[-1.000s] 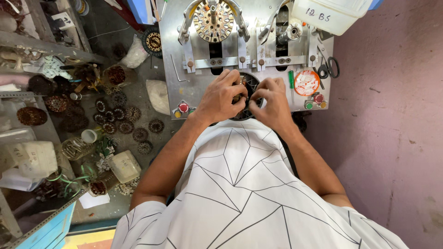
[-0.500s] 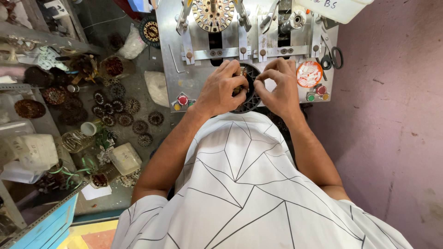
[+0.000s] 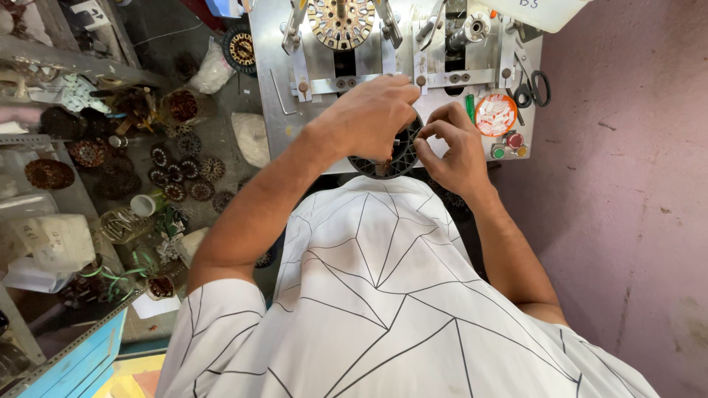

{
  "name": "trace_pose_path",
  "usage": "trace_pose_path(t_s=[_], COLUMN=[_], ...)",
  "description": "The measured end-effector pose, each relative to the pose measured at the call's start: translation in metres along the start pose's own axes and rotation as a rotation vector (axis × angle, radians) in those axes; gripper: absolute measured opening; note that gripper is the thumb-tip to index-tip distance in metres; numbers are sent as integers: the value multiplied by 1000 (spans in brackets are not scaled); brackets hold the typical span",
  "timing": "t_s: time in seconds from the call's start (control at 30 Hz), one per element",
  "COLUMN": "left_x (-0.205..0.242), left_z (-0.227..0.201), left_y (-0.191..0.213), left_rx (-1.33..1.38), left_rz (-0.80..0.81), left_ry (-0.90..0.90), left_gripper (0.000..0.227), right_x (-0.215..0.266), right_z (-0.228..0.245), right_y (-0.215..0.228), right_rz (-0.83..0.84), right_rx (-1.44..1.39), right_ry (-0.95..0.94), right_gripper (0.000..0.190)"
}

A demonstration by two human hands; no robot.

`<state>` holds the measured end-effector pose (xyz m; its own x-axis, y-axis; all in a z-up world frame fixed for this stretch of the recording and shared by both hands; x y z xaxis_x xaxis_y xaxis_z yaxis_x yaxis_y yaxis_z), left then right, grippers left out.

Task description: The person assembles a motor component by inserting small white pieces into a circular metal rotor using a tool. They then place the rotor into a machine, adjust it, and later work on a copper-wound stator, using scissors and a screwdriver to trim and secure wires.

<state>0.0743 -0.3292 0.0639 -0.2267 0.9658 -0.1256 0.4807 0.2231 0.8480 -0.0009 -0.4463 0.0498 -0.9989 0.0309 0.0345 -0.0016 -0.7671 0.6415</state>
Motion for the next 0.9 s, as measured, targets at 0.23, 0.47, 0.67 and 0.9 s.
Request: trace_pose_path(t_s=[0.23, 0.47, 0.67, 0.9], left_x=[-27, 21, 56, 98], left_z=[17, 9, 25, 47], left_y=[1, 13, 8, -50], left_rx=[-59, 127, 344, 1436], left_rz=[-92, -313, -641, -809], left_ry=[-62, 58, 288, 265], left_gripper=[8, 22, 9, 8], right_x=[14, 1, 3, 8], right_z=[32, 17, -9, -26], right_y=[-12, -25, -33, -47], right_rz=[5, -144, -118, -108], right_rx=[61, 89, -352, -449], right_ry=[330, 156, -157, -245], right_gripper=[15, 17, 34, 9])
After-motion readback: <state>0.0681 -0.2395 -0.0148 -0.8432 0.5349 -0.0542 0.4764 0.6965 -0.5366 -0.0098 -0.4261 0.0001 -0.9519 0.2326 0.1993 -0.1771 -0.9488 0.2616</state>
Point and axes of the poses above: each hand's wrist, its own x-axis away from the middle knuckle, its own y-axis out of the back of the hand, z = x × y, the point moved 7 cm from there along -x, towards the middle knuckle, and after that the axes turned 8 degrees about -y, right-handed, at the moved point
